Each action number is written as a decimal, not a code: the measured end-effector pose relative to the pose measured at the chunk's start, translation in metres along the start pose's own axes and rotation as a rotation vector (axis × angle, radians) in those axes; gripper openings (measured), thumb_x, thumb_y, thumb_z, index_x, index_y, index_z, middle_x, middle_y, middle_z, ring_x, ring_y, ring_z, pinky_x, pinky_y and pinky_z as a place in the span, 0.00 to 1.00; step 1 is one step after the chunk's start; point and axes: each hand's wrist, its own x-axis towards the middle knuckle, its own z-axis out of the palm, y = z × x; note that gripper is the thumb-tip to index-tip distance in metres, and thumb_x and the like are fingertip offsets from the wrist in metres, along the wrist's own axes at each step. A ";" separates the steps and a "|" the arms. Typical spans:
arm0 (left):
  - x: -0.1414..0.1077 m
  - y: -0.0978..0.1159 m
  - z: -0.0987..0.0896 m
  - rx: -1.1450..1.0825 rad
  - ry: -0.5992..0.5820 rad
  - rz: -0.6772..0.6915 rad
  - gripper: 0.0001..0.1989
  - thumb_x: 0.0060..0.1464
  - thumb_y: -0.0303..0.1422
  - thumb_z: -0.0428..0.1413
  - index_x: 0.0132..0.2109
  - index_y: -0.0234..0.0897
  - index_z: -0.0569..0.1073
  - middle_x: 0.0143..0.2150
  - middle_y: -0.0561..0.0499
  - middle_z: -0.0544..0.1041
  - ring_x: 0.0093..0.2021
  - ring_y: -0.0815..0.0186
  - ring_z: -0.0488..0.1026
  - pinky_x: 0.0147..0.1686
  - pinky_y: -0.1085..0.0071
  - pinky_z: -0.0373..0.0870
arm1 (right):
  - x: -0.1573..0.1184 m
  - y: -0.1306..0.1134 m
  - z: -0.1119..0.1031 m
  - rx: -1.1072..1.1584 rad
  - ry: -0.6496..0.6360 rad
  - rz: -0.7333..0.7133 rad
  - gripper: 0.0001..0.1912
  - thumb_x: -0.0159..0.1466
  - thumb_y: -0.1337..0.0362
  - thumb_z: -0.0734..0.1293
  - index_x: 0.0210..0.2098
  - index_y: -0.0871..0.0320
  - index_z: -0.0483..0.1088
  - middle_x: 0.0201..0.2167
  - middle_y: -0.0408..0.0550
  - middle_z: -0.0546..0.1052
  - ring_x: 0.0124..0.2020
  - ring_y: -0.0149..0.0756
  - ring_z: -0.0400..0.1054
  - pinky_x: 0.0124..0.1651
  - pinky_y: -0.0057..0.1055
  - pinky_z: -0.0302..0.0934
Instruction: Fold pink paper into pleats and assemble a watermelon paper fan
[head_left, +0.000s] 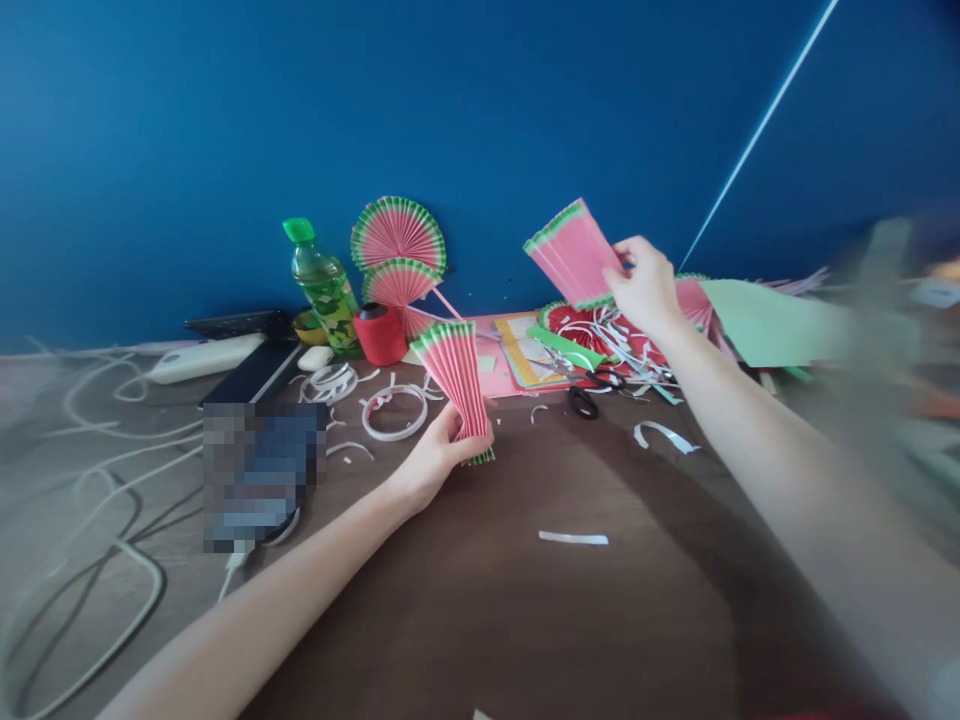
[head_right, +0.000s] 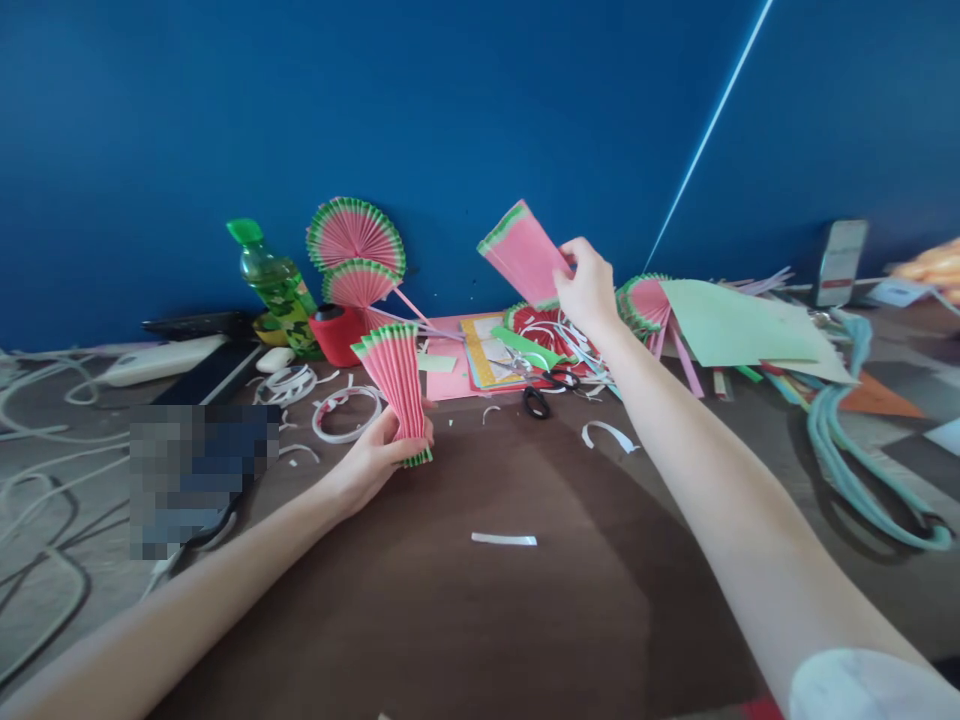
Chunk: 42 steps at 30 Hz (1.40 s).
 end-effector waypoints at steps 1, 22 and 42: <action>0.001 0.001 -0.001 0.001 -0.003 -0.003 0.20 0.43 0.29 0.59 0.46 0.39 0.66 0.29 0.56 0.69 0.30 0.71 0.64 0.31 0.74 0.59 | -0.003 -0.001 0.001 0.039 -0.038 0.036 0.15 0.55 0.71 0.62 0.42 0.58 0.68 0.36 0.51 0.74 0.40 0.42 0.70 0.47 0.44 0.62; 0.017 0.024 -0.009 -0.041 0.250 0.094 0.13 0.45 0.34 0.58 0.39 0.35 0.70 0.21 0.58 0.65 0.28 0.71 0.69 0.31 0.73 0.63 | -0.050 -0.044 0.013 0.916 -0.681 0.262 0.26 0.52 0.73 0.58 0.49 0.49 0.62 0.56 0.43 0.64 0.54 0.37 0.62 0.51 0.42 0.64; 0.014 0.017 -0.007 0.039 0.208 0.185 0.09 0.47 0.36 0.58 0.29 0.34 0.69 0.21 0.56 0.68 0.24 0.73 0.64 0.27 0.74 0.60 | -0.079 -0.079 0.018 1.157 -0.976 0.425 0.19 0.54 0.71 0.64 0.46 0.54 0.66 0.44 0.45 0.75 0.43 0.36 0.70 0.46 0.37 0.65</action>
